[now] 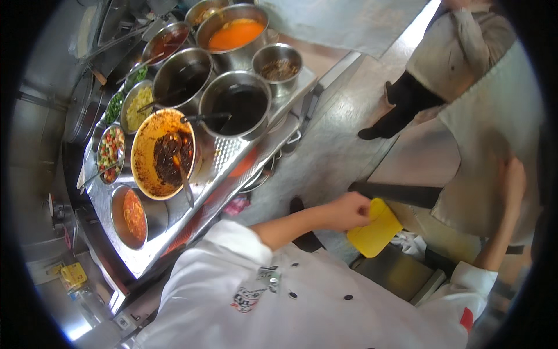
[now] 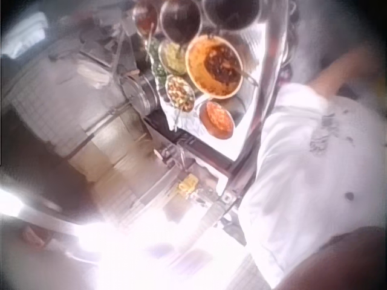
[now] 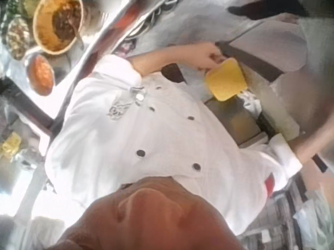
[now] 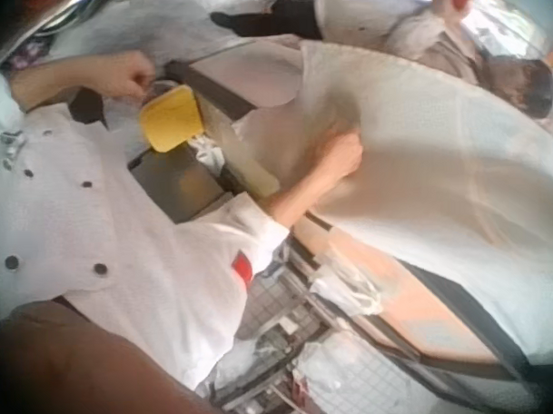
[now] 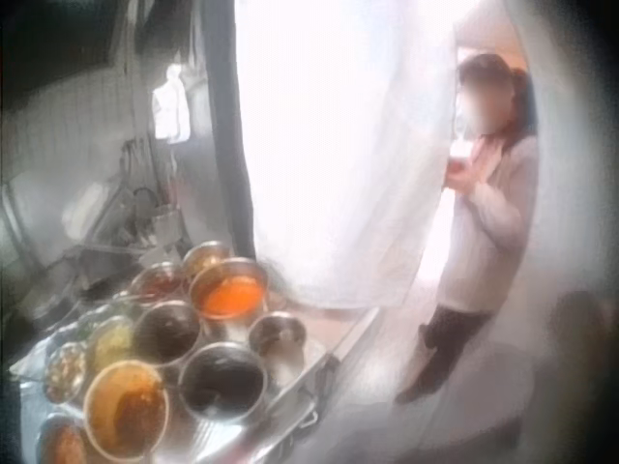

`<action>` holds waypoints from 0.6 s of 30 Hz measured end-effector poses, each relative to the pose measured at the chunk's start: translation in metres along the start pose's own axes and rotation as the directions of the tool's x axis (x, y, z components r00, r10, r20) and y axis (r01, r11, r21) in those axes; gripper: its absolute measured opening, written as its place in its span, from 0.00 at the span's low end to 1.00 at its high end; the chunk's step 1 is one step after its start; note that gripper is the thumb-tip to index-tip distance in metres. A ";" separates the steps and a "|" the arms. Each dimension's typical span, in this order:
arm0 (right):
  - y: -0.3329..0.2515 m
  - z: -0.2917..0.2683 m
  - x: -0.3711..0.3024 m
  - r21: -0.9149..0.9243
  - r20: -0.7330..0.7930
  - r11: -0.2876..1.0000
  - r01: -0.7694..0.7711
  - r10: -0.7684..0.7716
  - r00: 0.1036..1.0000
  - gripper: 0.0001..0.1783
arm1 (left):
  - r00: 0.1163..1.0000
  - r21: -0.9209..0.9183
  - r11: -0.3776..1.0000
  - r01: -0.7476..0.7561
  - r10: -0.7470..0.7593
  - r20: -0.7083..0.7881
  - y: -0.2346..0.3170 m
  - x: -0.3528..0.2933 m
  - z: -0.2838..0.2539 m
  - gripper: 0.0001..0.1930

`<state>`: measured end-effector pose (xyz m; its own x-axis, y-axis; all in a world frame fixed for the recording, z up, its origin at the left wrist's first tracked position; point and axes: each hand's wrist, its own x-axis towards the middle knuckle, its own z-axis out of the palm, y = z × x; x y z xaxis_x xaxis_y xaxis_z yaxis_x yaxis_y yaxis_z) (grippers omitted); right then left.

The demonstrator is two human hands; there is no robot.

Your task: The person scoops cooked noodles and vegetables from a large pot into a bowl, then adds multiple sauces and toppings from a condiment station. The person hands the finished bowl to a customer and returns to the cooking area.

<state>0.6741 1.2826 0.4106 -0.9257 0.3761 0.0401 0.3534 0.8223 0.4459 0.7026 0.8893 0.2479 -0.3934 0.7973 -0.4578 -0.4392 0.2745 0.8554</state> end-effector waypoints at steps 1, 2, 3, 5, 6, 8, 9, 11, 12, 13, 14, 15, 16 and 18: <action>-0.013 0.006 -0.006 0.022 -0.041 0.999 0.035 -0.034 0.999 0.20 | 1.000 0.059 0.998 -0.003 0.002 0.019 -0.024 -0.023 -0.011 0.08; -0.027 0.013 -0.016 0.018 -0.025 0.999 0.036 -0.035 0.999 0.20 | 0.996 0.035 0.996 0.082 -0.081 -0.021 -0.050 -0.047 -0.021 0.08; -0.043 0.023 -0.025 0.019 -0.023 0.998 0.052 -0.052 0.998 0.20 | 0.981 -0.005 0.983 0.186 -0.186 -0.060 -0.078 -0.072 -0.030 0.08; -0.083 0.050 -0.048 0.077 -0.037 0.990 0.117 -0.115 0.993 0.20 | 0.939 -0.065 0.959 0.277 -0.284 -0.192 -0.139 -0.127 -0.048 0.07; -0.110 0.069 -0.061 0.118 -0.029 0.984 0.137 -0.134 0.990 0.21 | 0.913 -0.060 0.948 0.311 -0.316 -0.260 -0.170 -0.157 -0.055 0.07; -0.176 0.113 -0.094 0.427 0.083 0.884 0.192 -0.250 0.965 0.20 | 0.818 -0.127 0.906 0.403 -0.419 -0.394 -0.232 -0.221 -0.057 0.06; -0.217 0.139 -0.117 0.495 0.088 0.832 0.248 -0.333 0.939 0.21 | 0.766 -0.150 0.891 0.429 -0.447 -0.462 -0.262 -0.256 -0.053 0.09; -0.313 0.199 -0.153 0.715 0.289 0.683 0.153 -0.487 0.824 0.17 | 0.592 -0.334 0.828 0.450 -0.557 -0.582 -0.312 -0.321 -0.032 0.10; -0.370 0.231 -0.176 0.796 0.208 0.586 0.155 -0.504 0.838 0.15 | 0.533 -0.301 0.799 0.520 -0.579 -0.617 -0.334 -0.354 -0.020 0.08; -0.411 0.260 -0.193 0.906 0.316 0.423 -0.014 -0.654 0.687 0.13 | 0.534 -0.389 0.766 0.512 -0.638 -0.554 -0.352 -0.388 -0.009 0.09; -0.460 0.288 -0.215 0.798 0.582 0.276 -0.536 -0.582 0.568 0.10 | 0.455 -0.304 0.710 0.635 -0.662 -0.596 -0.370 -0.414 0.008 0.12; -0.503 0.313 -0.234 0.610 0.699 0.094 -0.787 -0.531 0.479 0.10 | 0.310 -0.378 0.578 0.723 -0.761 -0.570 -0.386 -0.439 0.025 0.16; -0.542 0.338 -0.244 0.582 0.715 0.098 -0.807 -0.535 0.450 0.11 | 0.278 -0.450 0.557 0.698 -0.790 -0.546 -0.400 -0.464 0.040 0.15; -0.606 0.379 -0.260 0.572 0.718 0.102 -0.814 -0.541 0.438 0.13 | 0.193 -0.566 0.501 0.655 -0.834 -0.516 -0.425 -0.497 0.075 0.12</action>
<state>0.7518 0.8485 -0.2091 -0.4993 0.0266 -0.8660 0.8664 0.0217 -0.4989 1.1453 0.4163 0.1303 -0.1264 -0.3531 -0.9270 -0.9347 0.3554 -0.0079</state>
